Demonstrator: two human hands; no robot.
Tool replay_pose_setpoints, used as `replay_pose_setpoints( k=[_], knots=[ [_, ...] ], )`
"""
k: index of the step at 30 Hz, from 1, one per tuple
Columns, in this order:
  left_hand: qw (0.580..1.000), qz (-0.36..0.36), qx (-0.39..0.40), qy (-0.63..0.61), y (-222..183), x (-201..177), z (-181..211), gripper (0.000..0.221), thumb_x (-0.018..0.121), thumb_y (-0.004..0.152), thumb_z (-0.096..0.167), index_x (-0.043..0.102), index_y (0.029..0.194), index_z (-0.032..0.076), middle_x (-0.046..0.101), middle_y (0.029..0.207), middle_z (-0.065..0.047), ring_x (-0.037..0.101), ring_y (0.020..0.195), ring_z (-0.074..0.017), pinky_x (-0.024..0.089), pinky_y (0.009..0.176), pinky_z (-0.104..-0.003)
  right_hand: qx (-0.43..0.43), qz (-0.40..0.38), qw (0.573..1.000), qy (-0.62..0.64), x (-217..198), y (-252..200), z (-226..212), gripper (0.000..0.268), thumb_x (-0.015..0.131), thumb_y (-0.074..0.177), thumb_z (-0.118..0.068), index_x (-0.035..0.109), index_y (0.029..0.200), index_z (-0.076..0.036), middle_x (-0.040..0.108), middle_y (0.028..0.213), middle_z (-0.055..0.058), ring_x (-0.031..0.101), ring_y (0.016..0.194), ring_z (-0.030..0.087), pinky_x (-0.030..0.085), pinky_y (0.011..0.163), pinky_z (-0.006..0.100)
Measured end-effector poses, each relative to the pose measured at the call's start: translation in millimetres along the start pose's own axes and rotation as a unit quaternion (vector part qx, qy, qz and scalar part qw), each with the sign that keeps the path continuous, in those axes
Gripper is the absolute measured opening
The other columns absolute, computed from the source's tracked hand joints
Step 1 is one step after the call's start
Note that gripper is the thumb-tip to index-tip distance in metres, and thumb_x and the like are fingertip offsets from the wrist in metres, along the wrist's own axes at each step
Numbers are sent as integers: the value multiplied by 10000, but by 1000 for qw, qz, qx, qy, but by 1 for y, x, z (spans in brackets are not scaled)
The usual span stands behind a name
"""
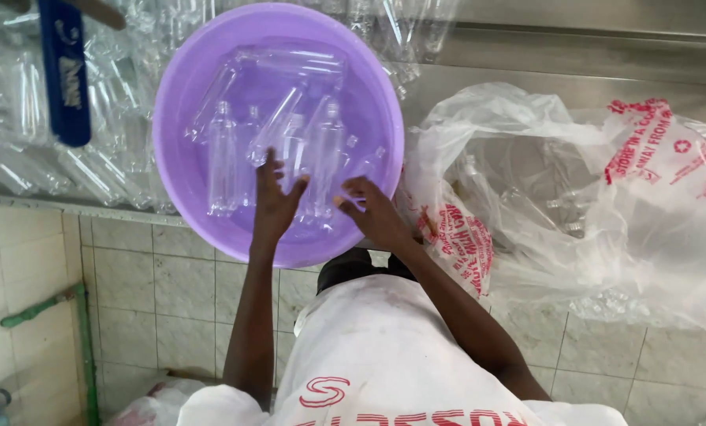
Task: Rinsing clear plastic bottles in a basin of water and placing them into a large plastic bag for collection.
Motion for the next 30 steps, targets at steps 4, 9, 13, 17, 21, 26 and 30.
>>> replay_pose_setpoints(
  k=[4, 9, 13, 17, 21, 26, 30],
  knots=[
    [999, -11, 22, 46, 8, 18, 2, 951, 820, 966, 588, 416, 1661, 82, 496, 1538, -207, 537, 1442, -439, 471, 1216, -557, 86, 124, 986, 76, 9, 19, 4, 767, 832, 1008, -335, 408, 1595, -81, 515, 1478, 234, 686, 1235, 390, 613, 1060, 454],
    [999, -16, 35, 12, 23, 21, -10, 856, 816, 968, 631, 508, 1565, 100, 555, 1472, -132, 581, 1393, -374, 573, 1129, -461, 76, 160, 979, 101, 20, 30, 1, 1019, 785, 1049, -358, 92, 1721, -28, 470, 1480, 280, 591, 1245, 345, 554, 1078, 479],
    [993, -11, 118, -18, 33, 25, -30, 758, 878, 952, 519, 581, 1479, 62, 570, 1462, -186, 570, 1404, -427, 475, 1219, -515, 98, 214, 971, 44, 17, 46, 23, 983, 896, 959, -488, 370, 1635, -5, 517, 1269, 137, 595, 1088, 224, 564, 960, 359],
    [984, -76, 145, -71, 21, 8, -53, 652, 867, 968, 414, 632, 1437, 26, 521, 1548, -263, 448, 1527, -498, 366, 1287, -573, 167, 224, 960, -37, 19, 8, -18, 909, 942, 859, -532, 553, 1590, -155, 501, 1439, 118, 683, 1202, 315, 576, 1044, 417],
    [991, -82, 95, -37, -8, -26, -65, 723, 834, 945, 569, 645, 1449, 85, 347, 1688, -260, 263, 1620, -517, 241, 1335, -620, 233, 261, 935, -58, 50, 4, -24, 902, 840, 947, -573, 472, 1644, -133, 282, 1710, 170, 560, 1389, 503, 472, 1166, 603],
    [985, -60, 156, -53, -2, -9, -96, 720, 858, 934, 523, 568, 1453, 118, 298, 1701, -326, 321, 1584, -553, 315, 1306, -637, 150, 397, 903, 73, 84, 44, -13, 876, 740, 1095, -494, 247, 1666, -49, 201, 1708, 356, 201, 1633, 532, 156, 1361, 619],
    [981, -83, 155, -81, 11, 5, -103, 769, 838, 928, 581, 550, 1477, 127, 266, 1724, -327, 285, 1617, -532, 288, 1323, -624, 124, 406, 902, 83, 83, 50, -31, 800, 715, 1117, -434, 233, 1646, -77, 218, 1704, 345, 208, 1641, 502, 150, 1368, 596]
  ],
)
Point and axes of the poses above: each hand's wrist, its own y-axis towards the middle knuckle, its own x-axis out of the palm, z = x × y, the point moved 2 cm from there along y, towards the middle knuckle
